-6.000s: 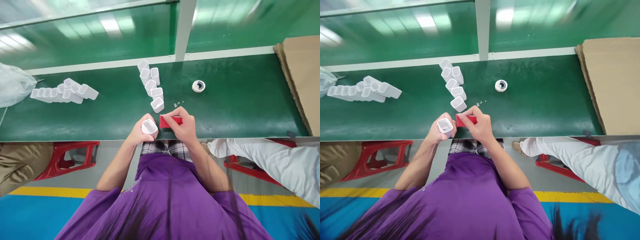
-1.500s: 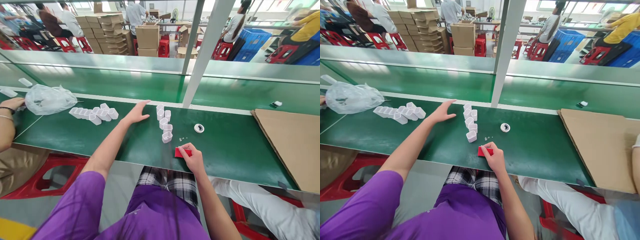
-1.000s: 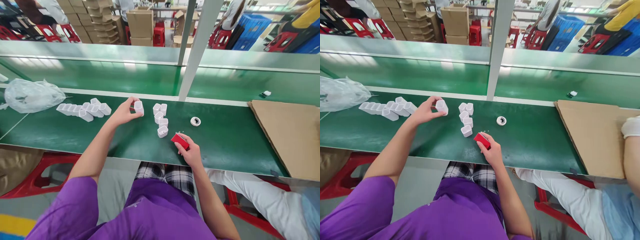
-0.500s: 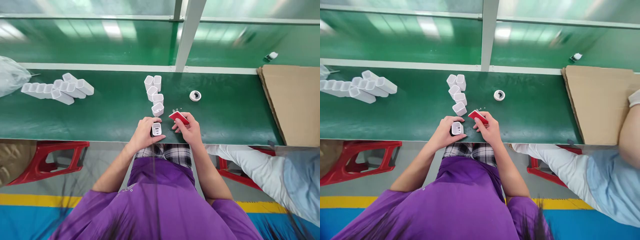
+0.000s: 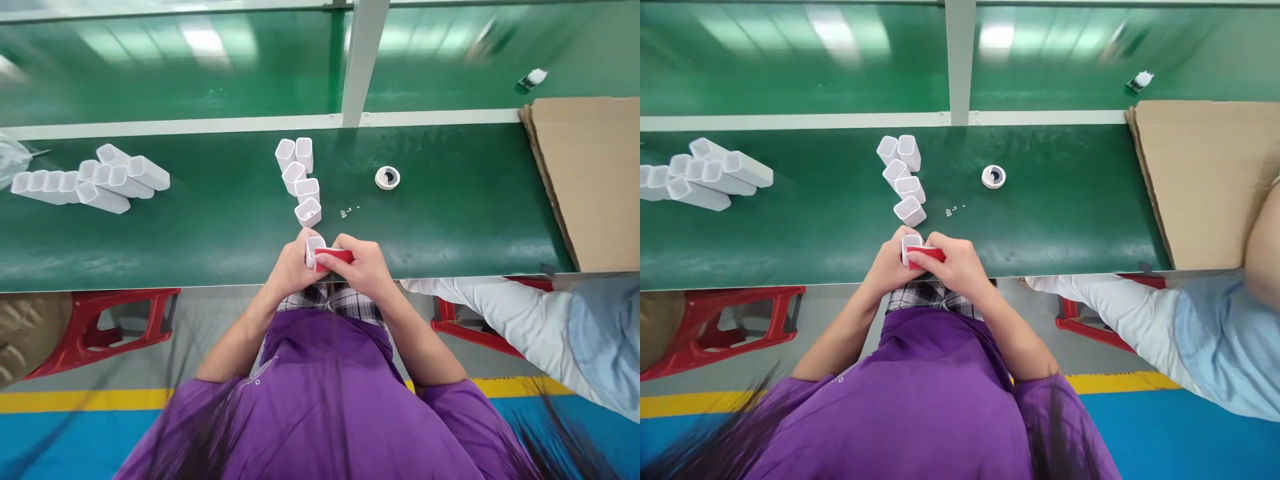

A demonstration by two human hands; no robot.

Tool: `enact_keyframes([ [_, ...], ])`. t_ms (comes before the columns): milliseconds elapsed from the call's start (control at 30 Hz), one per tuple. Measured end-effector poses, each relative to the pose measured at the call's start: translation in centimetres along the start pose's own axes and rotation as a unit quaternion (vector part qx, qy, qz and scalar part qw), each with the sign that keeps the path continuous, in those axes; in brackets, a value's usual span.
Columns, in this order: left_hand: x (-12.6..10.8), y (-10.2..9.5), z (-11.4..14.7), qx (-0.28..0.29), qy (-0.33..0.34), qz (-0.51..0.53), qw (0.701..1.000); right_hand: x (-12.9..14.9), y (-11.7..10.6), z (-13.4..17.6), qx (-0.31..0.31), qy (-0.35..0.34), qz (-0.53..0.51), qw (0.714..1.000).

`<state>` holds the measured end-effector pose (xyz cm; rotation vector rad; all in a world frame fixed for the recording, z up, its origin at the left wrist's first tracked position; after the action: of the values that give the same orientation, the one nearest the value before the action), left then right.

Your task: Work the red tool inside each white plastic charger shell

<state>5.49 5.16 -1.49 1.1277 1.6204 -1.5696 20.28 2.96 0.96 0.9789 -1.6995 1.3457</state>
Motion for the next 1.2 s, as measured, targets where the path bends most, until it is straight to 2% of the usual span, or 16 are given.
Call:
enact_keyframes([
  [133, 0.0, -0.3, -0.1, 0.004, -0.018, 0.009, 1.000, -1.2, -0.8, -0.6, -0.061, 0.034, 0.014, 0.997],
  [267, 0.0, -0.3, -0.2, 0.017, -0.018, 0.013, 1.000, -0.6, 0.0, -0.3, 0.020, 0.006, -0.033, 0.999],
  [400, 0.2, -0.3, -0.2, 0.002, -0.017, 0.004, 1.000, -0.6, 0.1, -0.4, -0.025, 0.021, -0.014, 0.999],
  [500, 0.1, -0.4, -0.2, 0.006, -0.005, 0.019, 1.000, -0.7, 0.0, -0.5, -0.002, 0.012, -0.012, 1.000],
  [633, 0.1, -0.4, -0.2, 0.017, -0.015, 0.031, 0.999, -0.7, -0.3, -0.4, -0.039, 0.018, -0.014, 0.999],
  [733, 0.1, -0.4, -0.3, 0.015, -0.013, 0.031, 0.999, -0.5, 0.3, -0.4, 0.014, -0.004, -0.028, 0.999],
  [767, 0.1, -0.3, -0.3, 0.013, -0.016, 0.028, 0.999, -0.6, 0.5, -0.5, 0.014, -0.006, -0.027, 1.000],
  [867, 0.1, -0.3, -0.2, 0.018, -0.035, 0.025, 0.999, -0.9, 0.2, -0.9, -0.045, 0.008, -0.011, 0.999],
  [1000, 0.0, -0.3, -0.1, 0.016, -0.039, 0.038, 0.998, -0.7, -0.5, -1.0, -0.042, 0.000, -0.005, 0.999],
  [1100, 0.0, -0.3, -0.1, 0.022, -0.044, 0.031, 0.998, -0.5, -0.9, -0.8, -0.075, 0.010, -0.004, 0.997],
  [1200, 0.0, -0.2, -0.2, 0.025, -0.035, 0.017, 0.999, -0.3, 0.1, -0.4, -0.026, -0.004, -0.022, 0.999],
])
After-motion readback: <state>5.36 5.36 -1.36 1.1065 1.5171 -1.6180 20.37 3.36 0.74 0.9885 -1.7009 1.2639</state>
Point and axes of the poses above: each hand's wrist, its own z-axis away from the middle knuckle, its own y-axis out of the palm, x = y × z, the point moved 3 cm from there along -z, towards the middle knuckle, and after that the axes turned 15 degrees about -x, right-handed, at the moved point
